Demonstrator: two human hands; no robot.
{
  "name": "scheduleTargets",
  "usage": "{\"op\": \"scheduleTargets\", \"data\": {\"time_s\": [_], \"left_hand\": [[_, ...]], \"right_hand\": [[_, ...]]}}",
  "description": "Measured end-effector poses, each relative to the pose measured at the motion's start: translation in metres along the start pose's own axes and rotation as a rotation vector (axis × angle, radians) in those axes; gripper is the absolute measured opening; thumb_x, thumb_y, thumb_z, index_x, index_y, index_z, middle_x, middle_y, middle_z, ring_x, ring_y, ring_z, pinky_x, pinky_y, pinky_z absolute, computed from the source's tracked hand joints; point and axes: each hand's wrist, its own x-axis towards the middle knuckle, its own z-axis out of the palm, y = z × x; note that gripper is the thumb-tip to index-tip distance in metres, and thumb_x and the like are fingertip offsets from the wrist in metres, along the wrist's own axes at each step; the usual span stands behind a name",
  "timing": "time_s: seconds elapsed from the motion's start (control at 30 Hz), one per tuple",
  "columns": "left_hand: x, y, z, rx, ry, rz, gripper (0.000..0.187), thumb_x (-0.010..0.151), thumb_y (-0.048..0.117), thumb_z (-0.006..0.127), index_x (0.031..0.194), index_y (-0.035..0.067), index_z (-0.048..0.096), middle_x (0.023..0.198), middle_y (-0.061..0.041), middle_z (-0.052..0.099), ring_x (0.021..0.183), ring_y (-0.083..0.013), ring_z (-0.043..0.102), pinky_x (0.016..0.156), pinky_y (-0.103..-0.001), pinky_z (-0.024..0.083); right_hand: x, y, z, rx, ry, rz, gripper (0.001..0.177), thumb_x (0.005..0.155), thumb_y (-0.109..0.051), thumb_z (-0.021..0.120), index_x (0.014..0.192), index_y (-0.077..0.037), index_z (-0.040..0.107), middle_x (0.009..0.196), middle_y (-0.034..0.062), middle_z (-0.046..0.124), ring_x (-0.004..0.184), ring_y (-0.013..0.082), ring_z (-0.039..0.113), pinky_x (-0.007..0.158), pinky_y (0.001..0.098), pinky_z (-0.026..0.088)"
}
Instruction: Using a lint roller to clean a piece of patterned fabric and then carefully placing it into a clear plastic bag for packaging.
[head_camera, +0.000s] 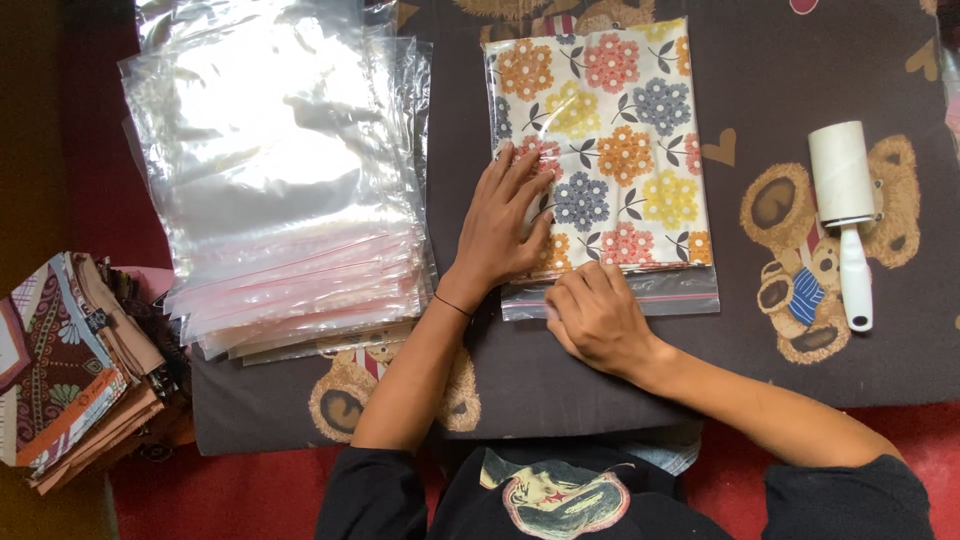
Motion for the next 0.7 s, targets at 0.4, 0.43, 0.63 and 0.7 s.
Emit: {"op": "scheduleTargets", "data": {"time_s": [0.4,0.43,0.63,0.7], "left_hand": [[-0.001,0.0,0.0,0.005,-0.004,-0.008,0.046,0.09,0.029,0.068,0.134,0.017,0.067,0.153,-0.009,0.051,0.15,-0.0387,0.036,0.123,-0.05,0.029],[-0.001,0.0,0.0,0.005,-0.004,-0.007,0.046,0.09,0.029,0.068,0.134,0.017,0.067,0.153,-0.009,0.051,0.15,-0.0387,0.036,0.123,-0.05,0.029],[0.0,0.003,-0.003,0.003,-0.016,-0.013,0.045,0.09,0.029,0.068,0.133,0.017,0.067,0.153,-0.01,0.051,0.15,-0.039,0.036,0.124,-0.05,0.029],[0.001,0.003,-0.005,0.029,-0.03,0.01,0.046,0.092,0.03,0.067,0.136,0.018,0.065,0.154,-0.009,0.049,0.15,-0.0384,0.035,0.123,-0.05,0.03]], "right_hand": [[0.003,-0.002,0.008,0.019,0.015,-0.041,0.015,0.093,-0.018,0.058,0.09,-0.004,0.061,0.083,0.0088,0.052,0.081,0.0299,0.055,0.071,0.0399,0.04],[0.001,-0.001,0.012,0.018,0.015,-0.042,0.015,0.093,-0.018,0.058,0.09,-0.004,0.061,0.083,0.0088,0.052,0.081,0.0299,0.055,0.071,0.0399,0.04],[-0.006,-0.001,0.022,0.062,-0.016,-0.069,0.013,0.093,-0.015,0.057,0.091,-0.005,0.063,0.087,0.0078,0.056,0.086,0.0301,0.057,0.072,0.0392,0.042],[-0.006,0.005,0.02,0.075,-0.044,-0.047,0.021,0.089,-0.026,0.064,0.094,-0.006,0.065,0.087,0.0117,0.057,0.088,0.0345,0.058,0.073,0.0447,0.042]]}}
